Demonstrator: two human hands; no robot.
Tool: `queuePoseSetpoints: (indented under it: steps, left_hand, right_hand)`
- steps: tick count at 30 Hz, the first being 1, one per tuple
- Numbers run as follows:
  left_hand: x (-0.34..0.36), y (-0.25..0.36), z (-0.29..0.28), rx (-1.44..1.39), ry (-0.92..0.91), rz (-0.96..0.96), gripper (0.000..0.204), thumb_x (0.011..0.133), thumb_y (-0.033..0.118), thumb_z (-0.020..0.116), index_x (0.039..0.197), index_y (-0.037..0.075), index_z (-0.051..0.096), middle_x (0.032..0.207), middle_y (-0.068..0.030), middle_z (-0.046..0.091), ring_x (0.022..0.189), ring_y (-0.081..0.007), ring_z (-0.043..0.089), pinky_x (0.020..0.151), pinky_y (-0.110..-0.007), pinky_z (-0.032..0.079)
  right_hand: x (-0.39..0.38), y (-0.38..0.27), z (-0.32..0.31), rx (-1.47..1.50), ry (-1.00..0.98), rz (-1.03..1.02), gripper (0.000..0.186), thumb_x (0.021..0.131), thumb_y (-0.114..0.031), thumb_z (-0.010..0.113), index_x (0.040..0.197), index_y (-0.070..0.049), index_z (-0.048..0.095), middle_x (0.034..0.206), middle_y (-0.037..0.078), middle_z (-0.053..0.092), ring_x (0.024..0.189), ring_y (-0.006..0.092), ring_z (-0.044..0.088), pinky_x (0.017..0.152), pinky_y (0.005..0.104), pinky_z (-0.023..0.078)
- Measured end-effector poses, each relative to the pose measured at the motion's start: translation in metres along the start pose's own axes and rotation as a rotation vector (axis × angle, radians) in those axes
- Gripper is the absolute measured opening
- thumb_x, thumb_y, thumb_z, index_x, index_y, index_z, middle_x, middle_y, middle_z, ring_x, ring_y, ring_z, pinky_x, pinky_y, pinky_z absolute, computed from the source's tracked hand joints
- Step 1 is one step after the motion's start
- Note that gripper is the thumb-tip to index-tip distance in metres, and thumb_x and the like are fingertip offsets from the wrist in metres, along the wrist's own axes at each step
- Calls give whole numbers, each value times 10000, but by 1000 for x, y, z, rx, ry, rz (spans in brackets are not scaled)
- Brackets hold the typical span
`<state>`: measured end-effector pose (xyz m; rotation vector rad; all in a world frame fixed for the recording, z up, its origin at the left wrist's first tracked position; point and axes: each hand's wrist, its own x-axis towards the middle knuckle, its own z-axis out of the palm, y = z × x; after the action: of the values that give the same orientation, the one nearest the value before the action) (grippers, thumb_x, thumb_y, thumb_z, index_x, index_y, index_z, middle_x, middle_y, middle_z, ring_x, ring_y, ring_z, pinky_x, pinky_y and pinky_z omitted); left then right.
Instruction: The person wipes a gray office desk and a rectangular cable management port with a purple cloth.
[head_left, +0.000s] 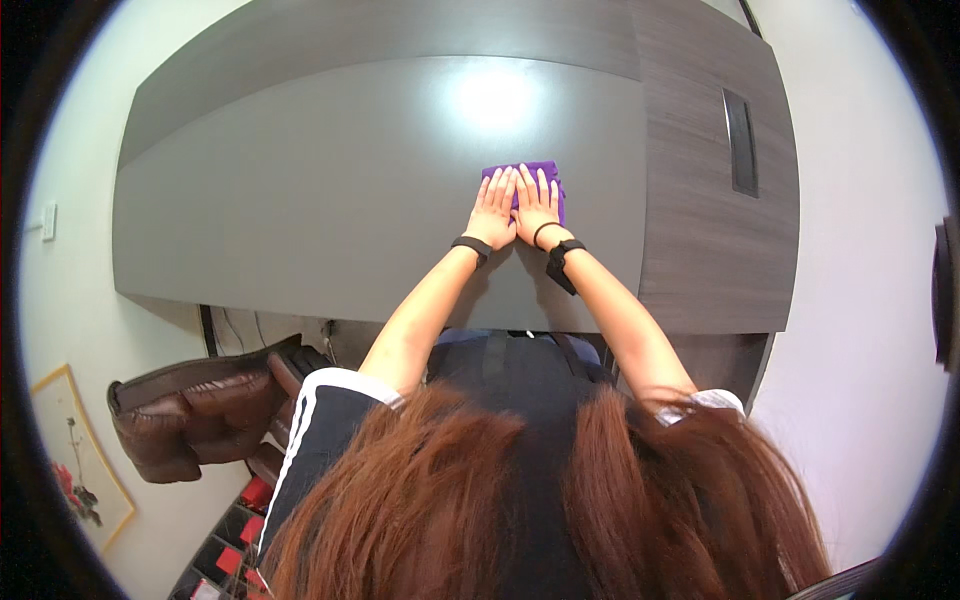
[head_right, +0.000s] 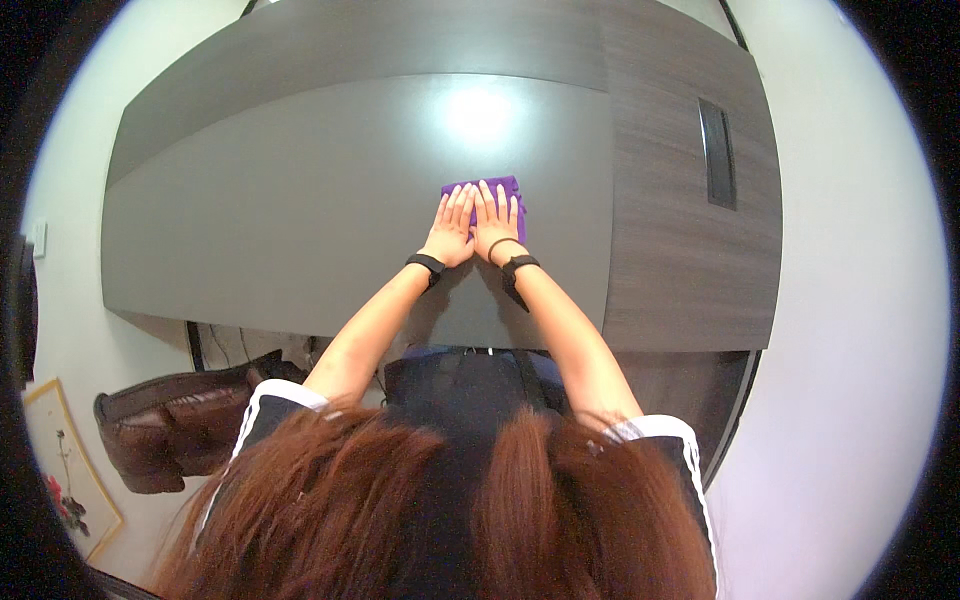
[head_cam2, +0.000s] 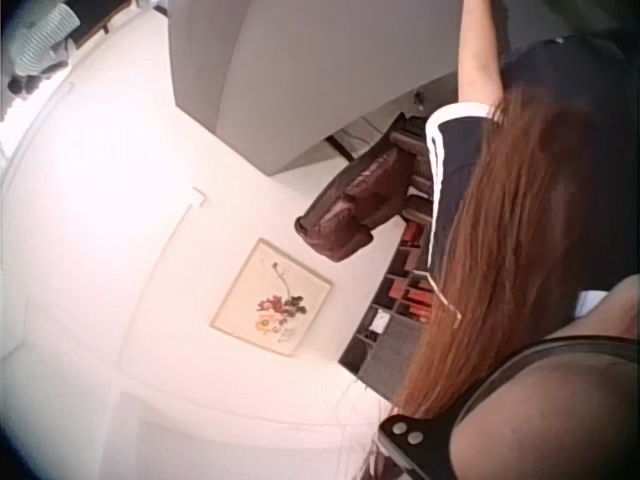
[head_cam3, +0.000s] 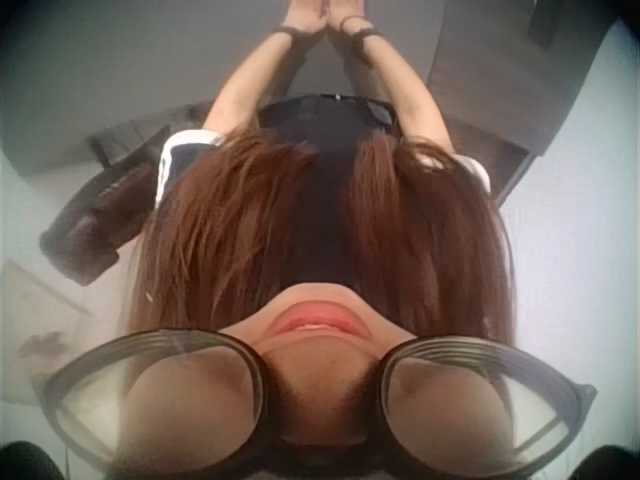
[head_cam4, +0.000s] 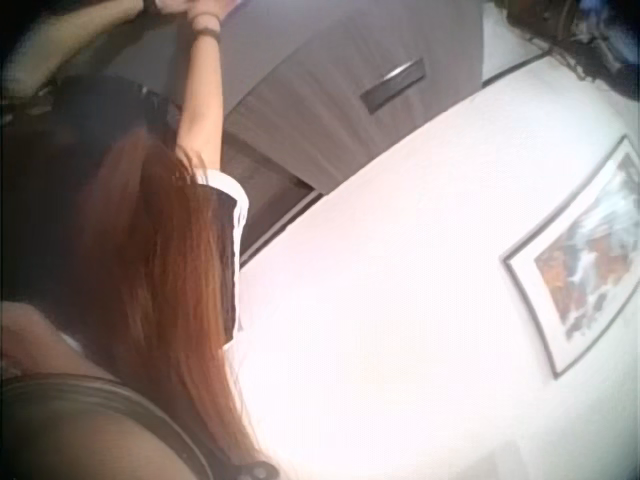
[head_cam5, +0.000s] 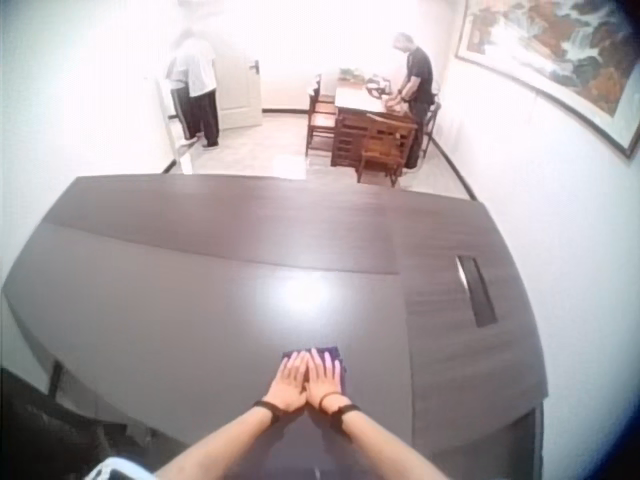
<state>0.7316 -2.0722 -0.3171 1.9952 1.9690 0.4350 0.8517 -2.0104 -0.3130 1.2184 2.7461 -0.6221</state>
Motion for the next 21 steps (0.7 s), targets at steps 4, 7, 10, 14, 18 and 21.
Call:
queuePoseSetpoints:
  steps: [4, 7, 10, 14, 18, 21]
  left_hand:
    - [20, -7, -13, -23, -28, -3, 789, 760, 216, 486, 1433, -21, 150, 1492, -173, 181, 1403, -315, 118, 1150, -445, 55]
    - [29, -17, -19, -49, -61, 3, 799, 755, 208, 504, 1433, -20, 149, 1498, -170, 169, 1409, -307, 102, 1153, -439, 53]
    - [37, -24, -19, 3, -24, 13, 808, 739, 235, 535, 1428, -14, 196, 1503, -155, 182, 1408, -284, 120, 1157, -417, 50]
    - [41, -28, -24, 49, -61, -9, 817, 738, 249, 547, 1434, 2, 198, 1510, -136, 181, 1412, -258, 116, 1160, -405, 44]
    - [38, -19, -38, 19, -94, -26, 805, 746, 219, 523, 1440, 7, 173, 1503, -147, 193, 1409, -274, 132, 1160, -414, 62]
    - [33, -8, -47, 32, -86, -51, 799, 743, 208, 520, 1439, 8, 180, 1502, -141, 200, 1409, -259, 139, 1162, -405, 68]
  right_hand:
    - [21, 4, -3, -38, -45, 20, 808, 817, -299, 583, 1454, -72, 142, 1531, 78, 63, 1404, 335, 17, 1116, 523, 17]
    - [34, 5, 1, -23, -55, 24, 839, 808, -304, 600, 1459, -71, 124, 1532, 87, 56, 1406, 338, 2, 1115, 522, 11]
    - [43, 8, 1, 13, -20, 5, 839, 815, -301, 597, 1461, -72, 112, 1533, 86, 46, 1405, 345, 0, 1114, 525, 21]
    - [47, 9, -4, 38, -43, -20, 841, 818, -306, 596, 1460, -67, 109, 1533, 92, 41, 1402, 350, 14, 1111, 531, 42]
    - [43, 7, -11, 31, -61, -35, 828, 832, -344, 587, 1451, -41, 128, 1528, 115, 57, 1391, 379, 57, 1095, 542, 100]
    - [37, 2, -19, 53, -90, -36, 842, 827, -349, 587, 1455, -48, 113, 1530, 114, 49, 1394, 378, 48, 1094, 549, 91]
